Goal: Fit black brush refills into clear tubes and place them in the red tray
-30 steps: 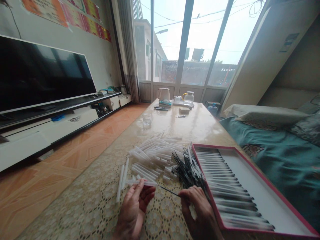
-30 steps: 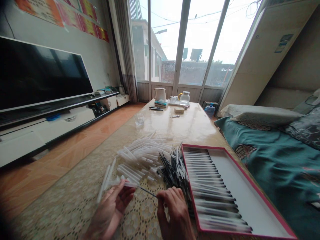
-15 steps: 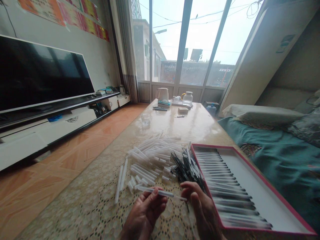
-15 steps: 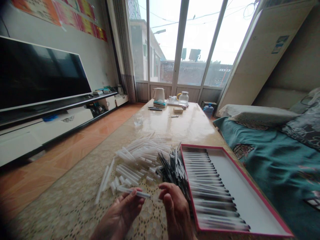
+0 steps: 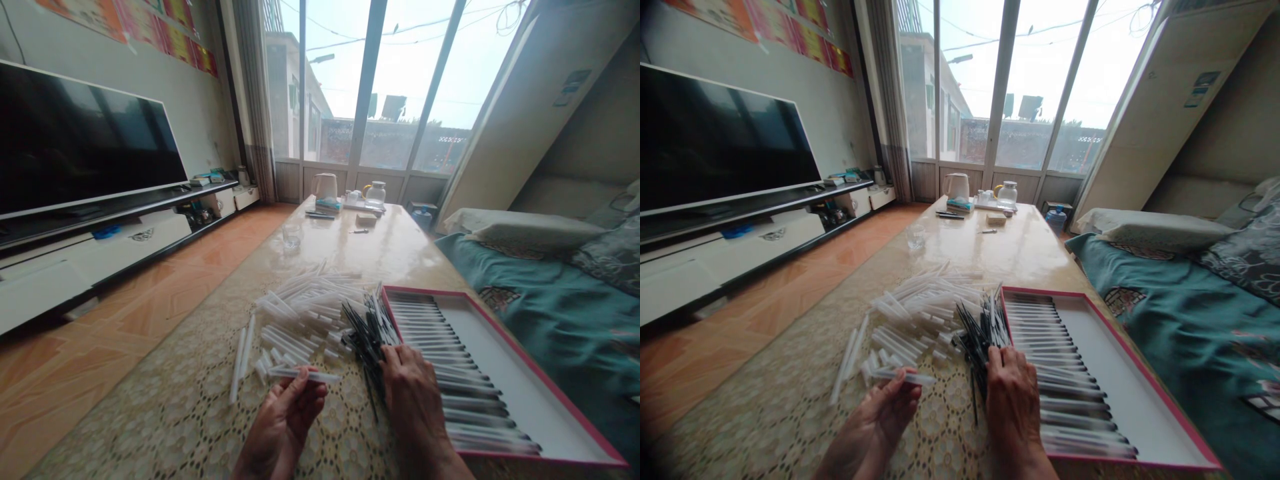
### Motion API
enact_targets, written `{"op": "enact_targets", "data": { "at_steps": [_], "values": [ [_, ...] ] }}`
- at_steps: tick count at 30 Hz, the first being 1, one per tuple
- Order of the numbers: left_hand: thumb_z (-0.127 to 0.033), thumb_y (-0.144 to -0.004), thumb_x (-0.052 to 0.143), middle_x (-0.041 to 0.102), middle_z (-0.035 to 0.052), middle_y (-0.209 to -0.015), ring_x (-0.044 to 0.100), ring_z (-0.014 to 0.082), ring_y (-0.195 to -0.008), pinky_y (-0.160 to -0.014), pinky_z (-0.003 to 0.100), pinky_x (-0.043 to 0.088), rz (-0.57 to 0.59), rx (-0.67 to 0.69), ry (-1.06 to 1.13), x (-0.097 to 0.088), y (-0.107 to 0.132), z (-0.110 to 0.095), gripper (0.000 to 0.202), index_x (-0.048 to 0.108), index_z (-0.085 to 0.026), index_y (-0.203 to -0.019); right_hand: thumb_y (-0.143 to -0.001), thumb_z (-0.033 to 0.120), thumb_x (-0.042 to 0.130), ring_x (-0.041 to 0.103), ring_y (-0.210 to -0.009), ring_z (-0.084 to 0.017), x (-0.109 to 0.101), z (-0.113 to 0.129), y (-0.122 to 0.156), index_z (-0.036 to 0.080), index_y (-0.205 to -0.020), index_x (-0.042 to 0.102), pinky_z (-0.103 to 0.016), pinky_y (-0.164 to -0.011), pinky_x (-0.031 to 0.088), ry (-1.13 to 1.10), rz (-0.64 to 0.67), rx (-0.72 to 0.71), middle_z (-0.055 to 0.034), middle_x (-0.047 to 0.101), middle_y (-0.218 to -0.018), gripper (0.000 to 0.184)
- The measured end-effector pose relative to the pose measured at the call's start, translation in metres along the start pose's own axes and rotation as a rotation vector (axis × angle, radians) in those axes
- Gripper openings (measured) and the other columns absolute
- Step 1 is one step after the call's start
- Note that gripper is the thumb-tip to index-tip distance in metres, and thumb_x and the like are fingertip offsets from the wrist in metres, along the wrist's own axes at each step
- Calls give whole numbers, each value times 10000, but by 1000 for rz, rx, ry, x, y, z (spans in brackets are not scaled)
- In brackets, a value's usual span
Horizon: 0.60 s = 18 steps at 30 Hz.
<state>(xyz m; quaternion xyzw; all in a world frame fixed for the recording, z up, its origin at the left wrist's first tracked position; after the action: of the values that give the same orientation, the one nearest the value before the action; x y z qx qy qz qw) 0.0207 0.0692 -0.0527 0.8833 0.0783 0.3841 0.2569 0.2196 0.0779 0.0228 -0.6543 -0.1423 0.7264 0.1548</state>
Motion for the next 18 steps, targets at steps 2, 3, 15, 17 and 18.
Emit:
{"op": "enact_targets", "data": {
  "at_steps": [2, 3, 15, 17, 18],
  "values": [
    [-40, -794, 566, 718, 81, -697, 688, 151, -609, -591, 239, 570, -6, 8, -15, -1, -1, -1, 104, 651, -97, -775, -799, 64, 494, 506, -792, -258, 4, -3, 0, 215, -835, 565, -374, -700, 371, -29, 11, 12, -70, 580, -813, 170],
    [-45, -799, 561, 717, 82, -696, 688, 151, -611, -593, 241, 569, -5, 13, -25, -1, -1, -1, 103, 649, -95, -780, -804, 66, 484, 506, -779, -253, 5, -5, 0, 211, -821, 561, -371, -697, 377, -52, 12, 18, -71, 575, -805, 165],
    [-65, -780, 600, 707, 81, -685, 675, 147, -613, -590, 239, 556, -1, 82, -181, 2, -1, -8, 58, 647, -92, -800, -893, 412, 449, 605, -591, -157, 16, 5, 16, 197, -851, 511, -243, -546, 470, -1083, 205, 249, -17, 609, -678, 228],
    [-74, -764, 625, 707, 78, -687, 672, 145, -622, -600, 236, 554, 17, 86, -193, 3, -2, -7, 47, 650, -94, -798, -885, 437, 458, 570, -520, -128, 22, 16, 22, 189, -820, 505, -220, -492, 457, -1195, 275, 253, 0, 576, -644, 261],
    [-82, -757, 637, 709, 77, -690, 672, 146, -627, -606, 236, 554, 28, 88, -196, 3, -3, -6, 45, 652, -95, -797, -883, 446, 458, 549, -496, -116, 24, 19, 24, 184, -826, 510, -210, -465, 447, -1226, 287, 249, 6, 559, -647, 273]
  ]
}}
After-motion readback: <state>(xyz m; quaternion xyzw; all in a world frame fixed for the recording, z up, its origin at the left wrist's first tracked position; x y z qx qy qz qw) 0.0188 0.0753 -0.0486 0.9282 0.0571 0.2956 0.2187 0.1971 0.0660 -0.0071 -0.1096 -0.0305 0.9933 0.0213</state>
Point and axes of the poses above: each hand's wrist, its own y-axis away from the middle knuckle, its own x-axis out of the palm, z = x × y, the point moved 10 cm from there along -y, towards the middle knuckle
